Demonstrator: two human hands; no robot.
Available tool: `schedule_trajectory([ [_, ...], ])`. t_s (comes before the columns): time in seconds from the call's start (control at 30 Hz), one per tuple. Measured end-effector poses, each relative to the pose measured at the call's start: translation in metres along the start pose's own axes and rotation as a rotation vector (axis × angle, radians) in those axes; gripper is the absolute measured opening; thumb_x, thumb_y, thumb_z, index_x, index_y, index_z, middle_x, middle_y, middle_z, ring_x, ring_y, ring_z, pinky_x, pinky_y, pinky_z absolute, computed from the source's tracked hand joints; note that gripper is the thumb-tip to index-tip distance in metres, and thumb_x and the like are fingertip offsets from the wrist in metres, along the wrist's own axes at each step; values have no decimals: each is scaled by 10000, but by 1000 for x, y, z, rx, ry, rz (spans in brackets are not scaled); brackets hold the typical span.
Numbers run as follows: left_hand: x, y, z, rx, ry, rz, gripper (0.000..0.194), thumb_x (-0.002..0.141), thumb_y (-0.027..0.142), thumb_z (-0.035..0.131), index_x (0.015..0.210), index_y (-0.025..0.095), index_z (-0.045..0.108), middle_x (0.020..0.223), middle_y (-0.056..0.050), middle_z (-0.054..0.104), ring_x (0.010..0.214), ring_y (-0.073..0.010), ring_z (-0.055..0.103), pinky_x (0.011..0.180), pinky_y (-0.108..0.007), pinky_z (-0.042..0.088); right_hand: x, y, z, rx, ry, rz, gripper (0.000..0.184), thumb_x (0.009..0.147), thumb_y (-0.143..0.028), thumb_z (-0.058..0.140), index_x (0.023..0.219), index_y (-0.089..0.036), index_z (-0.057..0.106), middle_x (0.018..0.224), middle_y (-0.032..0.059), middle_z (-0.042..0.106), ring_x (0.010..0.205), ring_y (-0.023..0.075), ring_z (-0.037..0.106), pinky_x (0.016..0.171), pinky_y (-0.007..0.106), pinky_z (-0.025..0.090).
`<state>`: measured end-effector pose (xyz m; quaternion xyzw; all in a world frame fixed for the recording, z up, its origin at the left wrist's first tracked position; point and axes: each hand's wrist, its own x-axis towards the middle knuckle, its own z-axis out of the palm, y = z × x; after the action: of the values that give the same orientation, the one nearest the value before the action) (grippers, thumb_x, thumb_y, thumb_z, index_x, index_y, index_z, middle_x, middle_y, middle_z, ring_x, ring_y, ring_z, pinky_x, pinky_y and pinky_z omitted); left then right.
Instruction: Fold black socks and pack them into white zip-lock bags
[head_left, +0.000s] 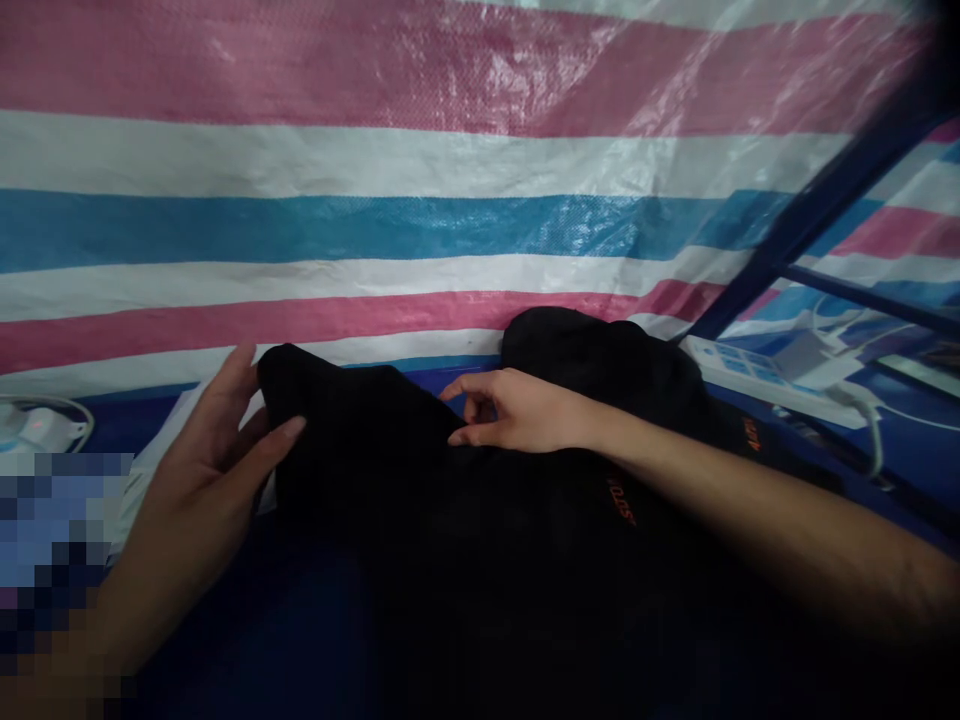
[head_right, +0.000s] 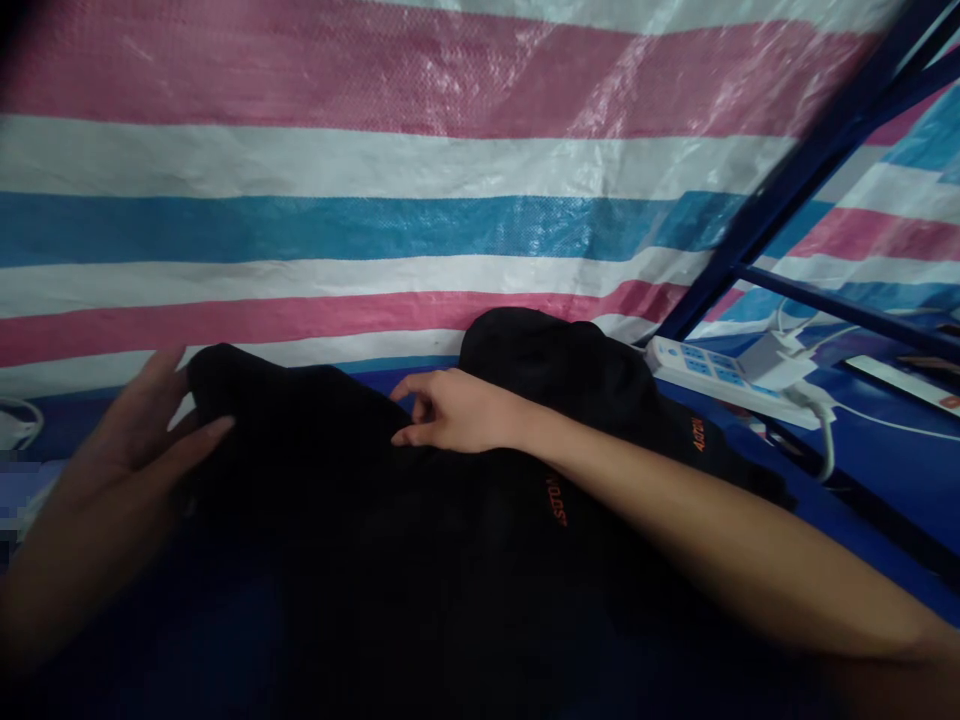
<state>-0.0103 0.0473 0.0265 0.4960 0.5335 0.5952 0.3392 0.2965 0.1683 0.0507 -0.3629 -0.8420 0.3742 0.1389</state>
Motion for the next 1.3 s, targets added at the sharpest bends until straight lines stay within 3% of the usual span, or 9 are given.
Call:
schedule_trajectory([
  [0.13,0,-6,-2,-28,-36,-9,1124,1007,429,890,1824,592,136,1980,14,172,1778,-383,341,1351,-593,469,5,8,9,117,129,32,145,957,-288,800,1022,-183,723,786,-32,688,671,124,618,630,264,473],
  [0.23,-4,-17,-4,237,-72,-28,1214,995,552,873,1827,594,-10,1993,2,64,1774,-451,321,1352,-684,450,8,17,16,117,234,65,154,966,-288,760,930,-203,636,768,-35,645,665,122,582,617,268,445],
  [0.4,2,-39,-17,962,-196,470,900,1111,698,561,1867,396,178,1948,-72,267,1762,-447,355,1447,-713,305,13,32,24,69,306,79,478,971,-441,828,687,-226,510,662,-40,554,613,118,473,591,296,347],
  [0.57,12,-41,-33,1252,-158,613,788,1163,590,425,1863,304,202,1864,-161,410,1714,-434,439,1392,-689,415,17,38,23,105,301,40,322,876,-370,941,1040,-224,705,1027,25,746,873,185,666,773,334,511],
  [0.7,17,-47,-49,1385,-174,557,820,1131,512,400,1879,280,158,1734,-223,556,1708,-510,419,1320,-790,438,18,42,18,189,169,49,490,865,-296,926,1304,-209,727,942,-14,720,760,159,643,707,325,512],
  [0.83,19,-57,-51,1369,-213,492,862,1109,559,442,1856,193,216,1639,-256,649,1674,-530,463,1316,-791,434,17,42,18,266,131,40,316,881,-399,934,1052,-204,754,790,-48,630,678,129,534,627,301,410],
  [1.03,22,-48,-32,1174,-275,371,731,1064,479,534,1746,244,420,1580,-207,707,1514,-482,642,1278,-717,500,18,33,26,454,207,-35,476,960,-640,851,841,-221,657,769,-45,553,697,126,479,661,304,386],
  [1.2,30,-33,-29,695,-76,50,764,1002,571,663,1706,364,450,1400,-111,751,1042,-345,820,820,-490,712,20,38,27,608,318,5,440,996,-642,803,937,-231,656,820,-28,617,723,145,549,679,310,449],
  [1.3,31,-28,-24,363,57,-85,732,1082,601,587,1745,415,339,1450,-91,750,1026,-297,832,790,-468,743,23,41,29,667,350,-2,433,927,-571,897,943,-245,612,829,-38,621,734,143,550,684,305,455],
])
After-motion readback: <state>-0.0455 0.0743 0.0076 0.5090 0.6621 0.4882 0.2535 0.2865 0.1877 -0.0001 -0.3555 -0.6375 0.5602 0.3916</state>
